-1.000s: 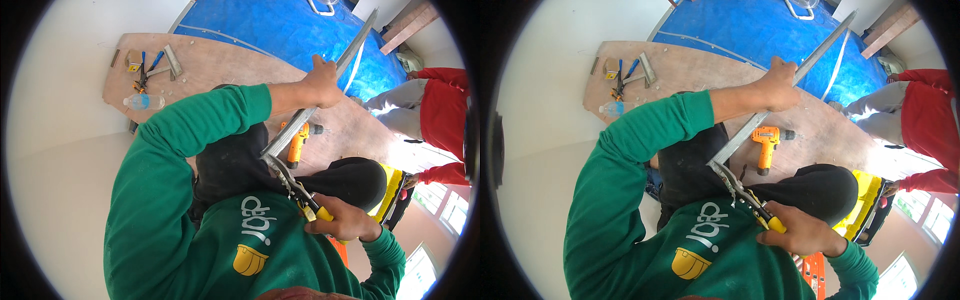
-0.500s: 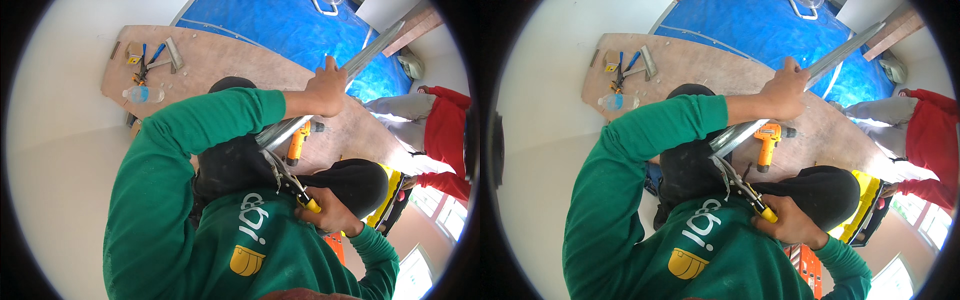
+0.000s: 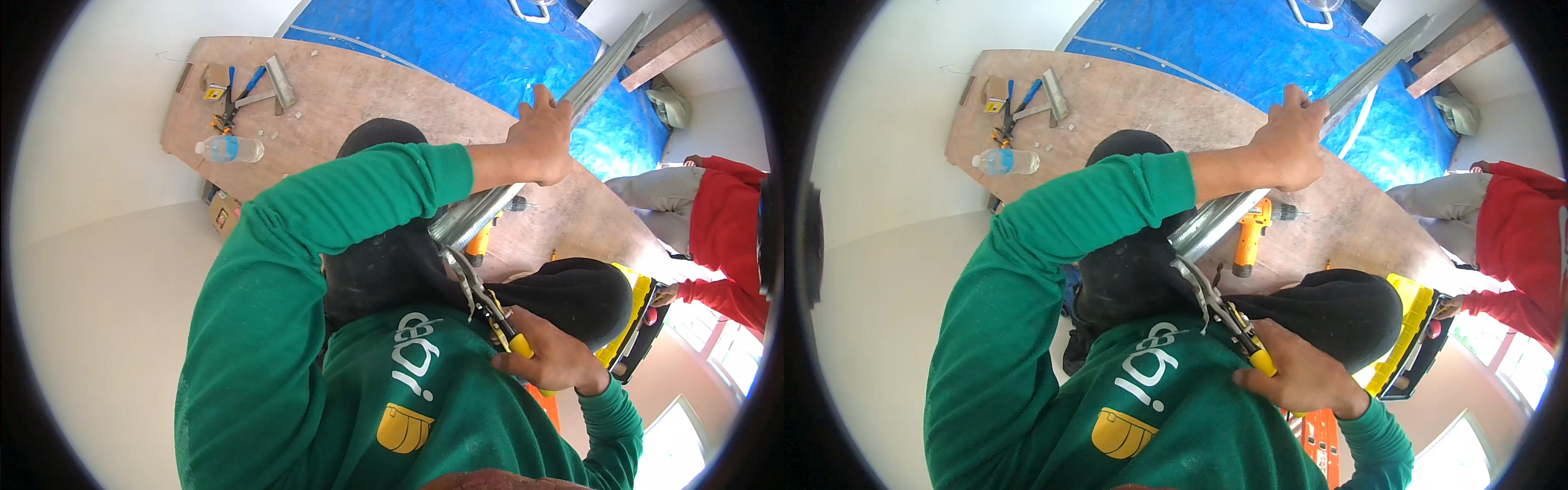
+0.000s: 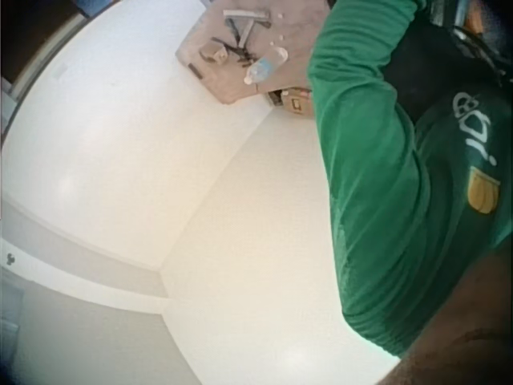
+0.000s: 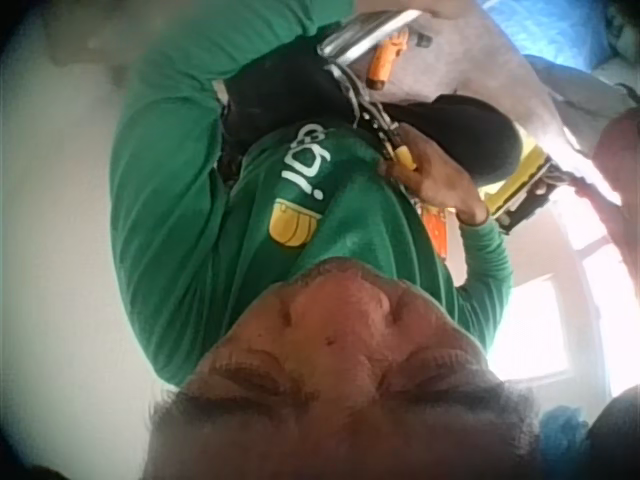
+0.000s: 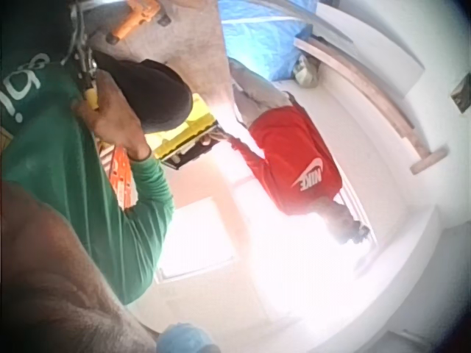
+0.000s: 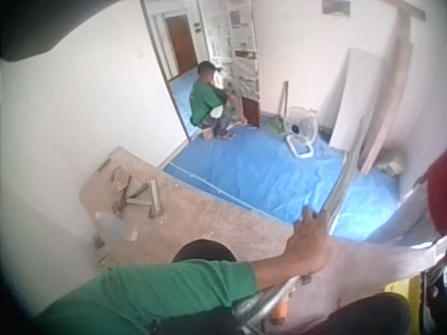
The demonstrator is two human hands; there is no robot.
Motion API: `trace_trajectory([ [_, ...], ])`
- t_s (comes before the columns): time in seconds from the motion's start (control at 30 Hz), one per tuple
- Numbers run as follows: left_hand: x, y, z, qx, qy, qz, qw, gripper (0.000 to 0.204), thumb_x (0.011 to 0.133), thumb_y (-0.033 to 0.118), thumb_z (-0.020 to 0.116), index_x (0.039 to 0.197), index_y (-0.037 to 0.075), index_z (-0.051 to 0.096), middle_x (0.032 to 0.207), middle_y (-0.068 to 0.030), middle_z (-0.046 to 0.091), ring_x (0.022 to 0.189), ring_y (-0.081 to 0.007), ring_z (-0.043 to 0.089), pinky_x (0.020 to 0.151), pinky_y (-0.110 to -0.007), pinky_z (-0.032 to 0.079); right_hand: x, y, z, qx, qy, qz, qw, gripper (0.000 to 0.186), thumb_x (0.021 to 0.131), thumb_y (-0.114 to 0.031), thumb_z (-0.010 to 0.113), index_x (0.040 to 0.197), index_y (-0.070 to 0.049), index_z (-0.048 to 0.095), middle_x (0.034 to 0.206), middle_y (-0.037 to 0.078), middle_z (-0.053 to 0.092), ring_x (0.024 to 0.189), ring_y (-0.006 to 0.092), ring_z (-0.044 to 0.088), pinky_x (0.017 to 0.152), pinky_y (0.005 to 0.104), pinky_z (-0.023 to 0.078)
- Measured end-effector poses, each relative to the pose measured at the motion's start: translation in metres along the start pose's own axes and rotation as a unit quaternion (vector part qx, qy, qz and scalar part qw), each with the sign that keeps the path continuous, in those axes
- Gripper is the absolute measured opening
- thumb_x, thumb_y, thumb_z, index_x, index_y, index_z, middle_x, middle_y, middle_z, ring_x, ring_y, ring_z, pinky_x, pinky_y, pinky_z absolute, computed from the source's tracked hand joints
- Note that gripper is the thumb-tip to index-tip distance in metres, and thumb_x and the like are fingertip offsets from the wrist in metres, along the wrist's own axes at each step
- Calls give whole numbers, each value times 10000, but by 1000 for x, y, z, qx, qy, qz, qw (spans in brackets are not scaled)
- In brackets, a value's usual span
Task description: The person measures and marks a metal profile, then uses tin snips to cut it to length. They repeat the process on additional metal pieces, cutting and deburring edges while sitting on the floor.
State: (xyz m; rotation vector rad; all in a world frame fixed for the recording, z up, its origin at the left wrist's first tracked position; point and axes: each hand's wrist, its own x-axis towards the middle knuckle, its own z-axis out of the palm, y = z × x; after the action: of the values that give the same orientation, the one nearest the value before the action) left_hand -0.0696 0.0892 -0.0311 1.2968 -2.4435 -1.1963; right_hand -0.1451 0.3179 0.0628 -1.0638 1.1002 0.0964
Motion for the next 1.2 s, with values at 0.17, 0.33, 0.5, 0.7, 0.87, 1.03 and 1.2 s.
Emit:
trace_trajectory([
  [0.17, -1, -4, -2, -66, -55, -32, 996, 733, 780, -42, 790, 1454, -57, 503, 1489, -259, 354, 1320, -485, 543, 1045, -509, 603, 12, 7, 6, 7, 35, -64, 997, 773, 976, -427, 696, 1496, 107, 491, 1355, 314, 616, 1301, 452, 606, 1133, 488, 460],
  [0.33, -6, -6, -1, -20, -47, -1, 999, 711, 779, -26, 792, 1434, -57, 516, 1489, -254, 357, 1309, -477, 538, 1016, -509, 616, 28, 16, 18, 2, 39, -69, 997, 679, 943, -364, 721, 1407, 94, 529, 1249, 321, 648, 1233, 472, 628, 1077, 516, 486],
  [0.5, -8, -4, -2, 11, -23, 31, 999, 606, 827, 34, 724, 1404, -23, 547, 1464, -244, 407, 1282, -463, 534, 1018, -540, 583, 32, 18, 18, 31, 20, -67, 997, 498, 921, -298, 709, 1261, 48, 597, 1094, 306, 686, 1070, 457, 671, 967, 521, 517],
  [0.7, 12, -11, -2, 89, 35, 63, 993, 608, 835, 44, 738, 1415, 8, 560, 1440, -224, 439, 1268, -442, 541, 999, -523, 604, 28, 19, 21, 101, 55, -20, 993, 371, 899, -224, 737, 1169, -3, 611, 955, 195, 642, 940, 294, 637, 886, 442, 517],
  [0.87, 49, -41, -28, 2, -15, 83, 996, 653, 838, 38, 713, 1470, 12, 548, 1455, -283, 423, 1269, -390, 565, 978, -476, 597, 3, 12, 3, 269, 86, 1, 959, 392, 870, -143, 794, 1214, -17, 655, 1005, 81, 657, 939, 186, 636, 873, 367, 535],
  [1.03, 72, -71, -74, -327, -166, 9, 930, 726, 808, -11, 709, 1499, -88, 499, 1025, -181, 703, 826, -248, 735, 702, -361, 630, -76, 15, -21, 286, 367, 1, 885, 711, 778, -69, 821, 1457, -1, 622, 1153, 60, 701, 1071, 193, 675, 1017, 364, 531],
  [1.2, 75, -95, -103, -418, -205, -26, 884, 815, 788, -59, 694, 1560, -57, 435, 1220, -281, 701, 1035, -249, 768, 788, -330, 667, -97, 76, -45, 353, 473, -134, 796, 709, 759, -319, 801, 1377, -25, 616, 1048, 55, 650, 974, 189, 660, 913, 310, 518],
])
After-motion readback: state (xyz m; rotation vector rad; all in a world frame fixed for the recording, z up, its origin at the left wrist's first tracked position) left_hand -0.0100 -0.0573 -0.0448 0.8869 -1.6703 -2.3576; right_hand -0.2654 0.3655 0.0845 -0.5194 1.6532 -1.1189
